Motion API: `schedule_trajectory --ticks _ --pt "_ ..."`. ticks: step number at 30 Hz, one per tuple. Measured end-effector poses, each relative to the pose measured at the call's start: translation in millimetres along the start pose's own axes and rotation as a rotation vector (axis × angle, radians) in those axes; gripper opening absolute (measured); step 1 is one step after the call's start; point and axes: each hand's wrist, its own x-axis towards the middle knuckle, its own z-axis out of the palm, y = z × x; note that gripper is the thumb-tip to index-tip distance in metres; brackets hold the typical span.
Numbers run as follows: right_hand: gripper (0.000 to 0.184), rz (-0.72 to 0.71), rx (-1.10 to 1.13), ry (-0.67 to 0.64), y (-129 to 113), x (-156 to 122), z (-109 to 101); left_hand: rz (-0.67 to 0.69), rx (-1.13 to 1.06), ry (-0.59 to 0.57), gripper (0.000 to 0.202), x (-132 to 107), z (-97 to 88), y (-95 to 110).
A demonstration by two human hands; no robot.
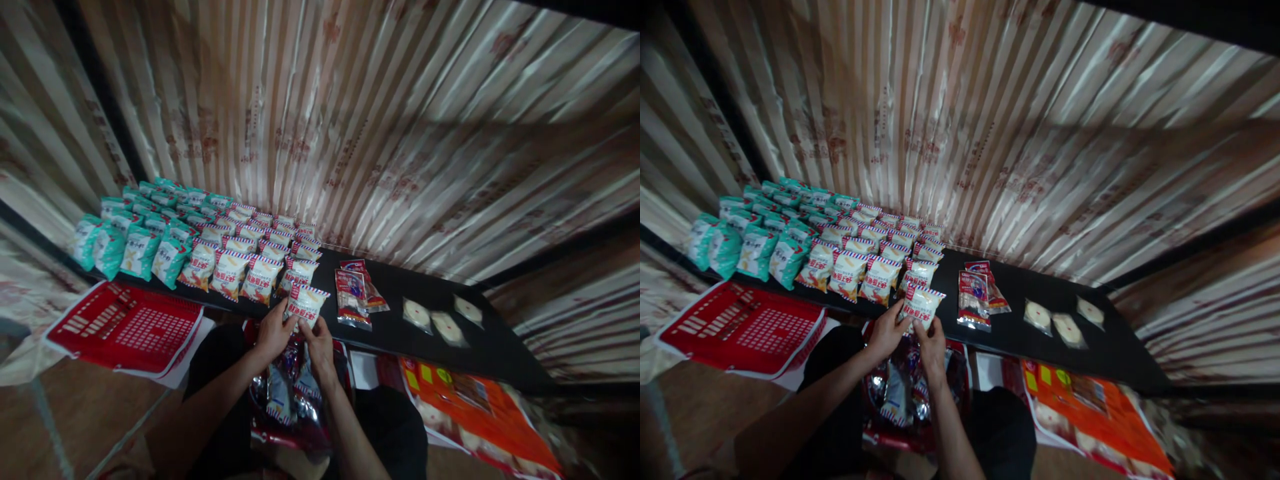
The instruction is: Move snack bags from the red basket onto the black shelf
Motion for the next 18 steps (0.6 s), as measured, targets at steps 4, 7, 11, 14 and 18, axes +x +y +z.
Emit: schedule_trajectory --ticks 4,7,11,14,18 --pt "0.041 -0.028 -0.005 0.026 -3.4 12.0 8.6 0.059 0.097 0.069 0.046 8.0 5.2 2.1" --pt "0.042 -0.045 0.003 0.063 -1.4 20.7 14.0 0.149 0.171 0.131 0.046 7.2 13.9 -2.5" --pt "0.042 -0.065 0.012 0.085 5.7 29.6 17.8 0.284 0.338 0.201 0.055 -0.7 27.5 -12.4" --pt "0.042 -0.062 -0.004 0.098 8.1 32.9 19.2 0.345 0.433 0.206 0.059 -7.6 34.6 -17.0" --pt "0.045 -0.084 -0.065 0.128 8.9 35.7 20.4 0.351 0.465 0.199 0.059 -13.5 39.1 -20.0"
